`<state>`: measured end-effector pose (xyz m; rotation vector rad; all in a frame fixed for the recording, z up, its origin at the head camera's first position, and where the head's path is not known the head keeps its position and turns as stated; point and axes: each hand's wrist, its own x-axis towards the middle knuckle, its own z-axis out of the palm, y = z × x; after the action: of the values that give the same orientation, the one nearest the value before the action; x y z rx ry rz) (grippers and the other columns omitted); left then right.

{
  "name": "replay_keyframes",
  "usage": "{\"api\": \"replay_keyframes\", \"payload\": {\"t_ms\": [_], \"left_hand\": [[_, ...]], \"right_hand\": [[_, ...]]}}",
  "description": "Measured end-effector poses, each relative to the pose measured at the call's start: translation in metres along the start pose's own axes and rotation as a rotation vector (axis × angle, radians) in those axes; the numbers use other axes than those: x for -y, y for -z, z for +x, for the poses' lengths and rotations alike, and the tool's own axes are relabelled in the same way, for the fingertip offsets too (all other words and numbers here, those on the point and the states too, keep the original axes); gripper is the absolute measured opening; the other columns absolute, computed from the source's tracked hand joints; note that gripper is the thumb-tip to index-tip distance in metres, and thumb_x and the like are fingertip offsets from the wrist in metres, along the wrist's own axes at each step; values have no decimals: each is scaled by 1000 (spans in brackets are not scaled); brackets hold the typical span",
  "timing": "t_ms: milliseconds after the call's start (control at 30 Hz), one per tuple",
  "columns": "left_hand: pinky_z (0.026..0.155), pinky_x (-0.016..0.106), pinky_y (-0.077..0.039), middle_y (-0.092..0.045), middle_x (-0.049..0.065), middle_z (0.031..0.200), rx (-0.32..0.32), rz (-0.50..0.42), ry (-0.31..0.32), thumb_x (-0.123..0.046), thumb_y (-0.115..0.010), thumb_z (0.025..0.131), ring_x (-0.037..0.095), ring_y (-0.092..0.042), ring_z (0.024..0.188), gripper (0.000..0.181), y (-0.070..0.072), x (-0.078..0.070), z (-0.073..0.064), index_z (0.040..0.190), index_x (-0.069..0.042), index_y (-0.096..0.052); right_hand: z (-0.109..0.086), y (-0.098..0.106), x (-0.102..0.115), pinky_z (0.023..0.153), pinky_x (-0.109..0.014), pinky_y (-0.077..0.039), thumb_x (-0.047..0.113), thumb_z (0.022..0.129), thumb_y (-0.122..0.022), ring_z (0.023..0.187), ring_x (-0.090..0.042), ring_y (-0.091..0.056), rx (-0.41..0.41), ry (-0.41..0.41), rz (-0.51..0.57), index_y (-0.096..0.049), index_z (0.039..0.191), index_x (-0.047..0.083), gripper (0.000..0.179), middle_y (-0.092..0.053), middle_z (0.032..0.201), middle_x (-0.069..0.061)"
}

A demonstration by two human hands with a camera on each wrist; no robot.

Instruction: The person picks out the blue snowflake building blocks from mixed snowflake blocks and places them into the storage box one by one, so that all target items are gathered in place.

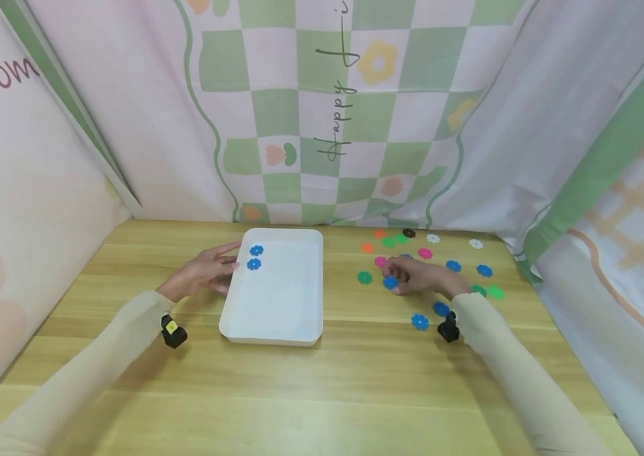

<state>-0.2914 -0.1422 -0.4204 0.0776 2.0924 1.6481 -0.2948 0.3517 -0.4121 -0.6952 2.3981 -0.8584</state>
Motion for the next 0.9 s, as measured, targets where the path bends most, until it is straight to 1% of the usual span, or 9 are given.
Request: {"api": "replay_keyframes", "payload": {"t_ms": [167,267,367,433,500,567,633,733,900], "left_hand": [[78,38,-68,-32,27,166,-3,-7,-2,-5,-51,109,48,-53,138,68,0,0,-1,169,-16,-20],[77,37,-68,-33,27,166,-9,-7,0,-4,-51,109,47,-54,137,68,1,-2,-2,169,-17,-20],[78,38,-68,-33,29,165,-4,-11,-4,-4,-51,109,46,-55,136,68,0,-2,-1,169,-16,-20],[80,39,-68,-33,29,165,1,-8,-6,-5,-51,109,46,-54,137,68,0,-1,0,169,-15,-20],[81,40,-68,-33,30,165,1,-7,-9,-5,-52,109,46,-53,138,68,0,1,1,168,-15,-20],[82,40,-68,-32,29,165,-2,-5,-7,-6,-52,109,46,-52,139,68,0,2,2,168,-15,-20],[82,40,-68,-32,28,166,-9,-9,-4,-6,-53,109,46,-51,140,69,0,3,2,168,-16,-21],[81,40,-68,-32,26,167,-14,-7,1,-6,-54,109,46,-50,141,69,-1,2,3,168,-18,-21],[80,40,-68,-33,25,167,-26,-4,0,-6,-54,109,45,-52,139,69,-1,0,2,168,-18,-22]], "right_hand": [[1,-5,5,75,-28,-44,0,96,-70,89,-23,-45,-47,29,-102,-52,106,1,21,-50,98,-13],[2,-7,11,70,-26,-46,0,97,-69,81,-19,-48,-75,21,-173,-52,104,4,19,-53,90,-8],[3,-8,15,64,-25,-48,2,101,-66,72,-16,-51,-80,-1,-234,-54,108,5,14,-55,83,-5],[2,-8,19,60,-26,-51,2,102,-65,67,-16,-55,-83,-20,-225,-57,113,3,13,-59,82,-6],[1,-7,22,60,-29,-56,0,102,-64,67,-19,-61,-82,-22,-186,-59,121,-1,19,-63,83,-9],[1,-4,26,62,-35,-61,-1,101,-64,70,-24,-66,-91,-40,-117,-61,125,-4,24,-68,86,-12],[2,0,30,64,-41,-65,1,101,-67,71,-30,-71,-110,-49,-68,-62,130,-6,30,-71,86,-15],[5,6,37,66,-49,-66,8,101,-70,72,-36,-72,-139,-56,17,-64,131,-7,34,-74,85,-21],[17,8,44,71,-58,-66,8,102,-69,74,-40,-74,-189,37,163,-62,133,-12,37,-72,90,-34]]}}
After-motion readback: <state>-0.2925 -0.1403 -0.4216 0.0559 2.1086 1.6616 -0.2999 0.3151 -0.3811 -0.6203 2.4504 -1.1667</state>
